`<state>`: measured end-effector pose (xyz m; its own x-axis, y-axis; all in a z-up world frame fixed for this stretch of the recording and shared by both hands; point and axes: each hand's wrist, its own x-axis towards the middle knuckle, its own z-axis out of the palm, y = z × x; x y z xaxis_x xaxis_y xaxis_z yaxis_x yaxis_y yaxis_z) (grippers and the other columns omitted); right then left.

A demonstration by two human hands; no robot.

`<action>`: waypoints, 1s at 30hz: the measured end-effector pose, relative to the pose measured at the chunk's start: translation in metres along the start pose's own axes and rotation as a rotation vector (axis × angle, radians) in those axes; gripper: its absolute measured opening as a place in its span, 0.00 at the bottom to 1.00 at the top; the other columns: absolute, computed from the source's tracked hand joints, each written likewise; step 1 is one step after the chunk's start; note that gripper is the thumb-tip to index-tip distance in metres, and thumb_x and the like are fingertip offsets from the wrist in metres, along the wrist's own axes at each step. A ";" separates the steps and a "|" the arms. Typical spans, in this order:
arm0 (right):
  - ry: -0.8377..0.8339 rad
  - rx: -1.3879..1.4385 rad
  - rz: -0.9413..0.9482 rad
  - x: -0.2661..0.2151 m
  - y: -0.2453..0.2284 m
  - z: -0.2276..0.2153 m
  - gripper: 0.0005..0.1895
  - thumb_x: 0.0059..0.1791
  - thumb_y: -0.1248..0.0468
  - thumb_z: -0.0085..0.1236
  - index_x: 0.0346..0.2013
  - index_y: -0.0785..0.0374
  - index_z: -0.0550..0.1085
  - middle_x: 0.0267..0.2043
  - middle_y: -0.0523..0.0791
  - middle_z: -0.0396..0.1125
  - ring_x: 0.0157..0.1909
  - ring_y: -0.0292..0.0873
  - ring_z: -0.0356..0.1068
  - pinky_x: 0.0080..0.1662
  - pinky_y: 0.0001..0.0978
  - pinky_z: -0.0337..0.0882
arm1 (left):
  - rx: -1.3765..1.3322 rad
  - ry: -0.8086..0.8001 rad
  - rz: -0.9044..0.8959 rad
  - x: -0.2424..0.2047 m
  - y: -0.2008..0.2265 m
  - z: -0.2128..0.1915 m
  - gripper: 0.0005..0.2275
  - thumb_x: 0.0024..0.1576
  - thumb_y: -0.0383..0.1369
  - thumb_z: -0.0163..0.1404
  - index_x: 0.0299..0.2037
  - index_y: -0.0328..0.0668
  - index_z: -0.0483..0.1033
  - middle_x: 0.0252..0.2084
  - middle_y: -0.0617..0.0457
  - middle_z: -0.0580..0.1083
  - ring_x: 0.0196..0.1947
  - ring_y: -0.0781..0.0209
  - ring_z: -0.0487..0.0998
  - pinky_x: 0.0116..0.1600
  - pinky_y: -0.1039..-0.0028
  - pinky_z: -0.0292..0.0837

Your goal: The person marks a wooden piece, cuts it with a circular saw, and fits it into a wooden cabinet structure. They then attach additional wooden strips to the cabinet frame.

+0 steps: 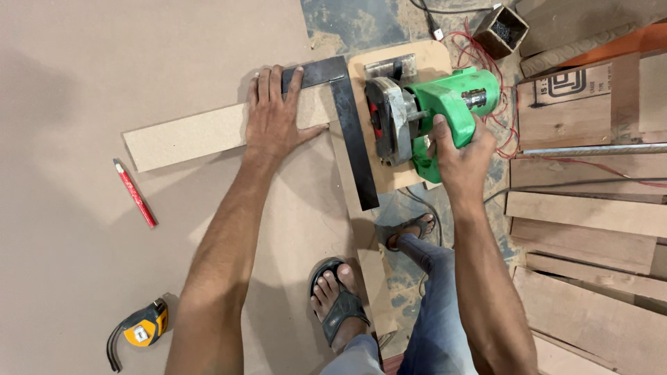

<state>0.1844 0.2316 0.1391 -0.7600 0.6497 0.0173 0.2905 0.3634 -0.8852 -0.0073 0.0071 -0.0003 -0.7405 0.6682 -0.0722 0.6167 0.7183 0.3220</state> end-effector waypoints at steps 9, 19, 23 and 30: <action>0.016 0.036 0.024 0.007 0.000 0.003 0.12 0.57 0.62 0.59 0.40 0.71 0.74 0.27 0.42 0.69 0.24 0.34 0.69 0.27 0.27 0.67 | -0.001 -0.015 -0.006 0.000 -0.001 0.002 0.55 0.39 0.68 0.61 0.74 0.48 0.54 0.70 0.36 0.53 0.72 0.37 0.48 0.74 0.43 0.42; 0.014 0.012 -0.019 0.017 -0.001 0.008 0.13 0.58 0.61 0.59 0.40 0.72 0.74 0.27 0.43 0.69 0.25 0.35 0.70 0.27 0.27 0.68 | 0.001 -0.002 0.012 -0.001 -0.002 0.003 0.54 0.40 0.67 0.62 0.74 0.46 0.55 0.69 0.36 0.54 0.72 0.36 0.48 0.75 0.42 0.41; 0.016 0.035 -0.017 0.021 -0.001 0.010 0.13 0.58 0.62 0.60 0.40 0.72 0.74 0.27 0.43 0.69 0.25 0.34 0.69 0.27 0.27 0.67 | -0.005 0.028 0.028 -0.001 -0.003 0.004 0.54 0.40 0.67 0.62 0.74 0.46 0.56 0.69 0.35 0.54 0.72 0.36 0.48 0.75 0.42 0.41; 0.005 0.040 -0.035 0.027 -0.002 0.014 0.13 0.58 0.62 0.60 0.40 0.72 0.74 0.27 0.43 0.68 0.24 0.34 0.68 0.28 0.27 0.67 | 0.026 0.007 0.028 0.000 -0.003 0.002 0.53 0.43 0.67 0.60 0.75 0.46 0.55 0.69 0.35 0.54 0.73 0.36 0.48 0.75 0.42 0.41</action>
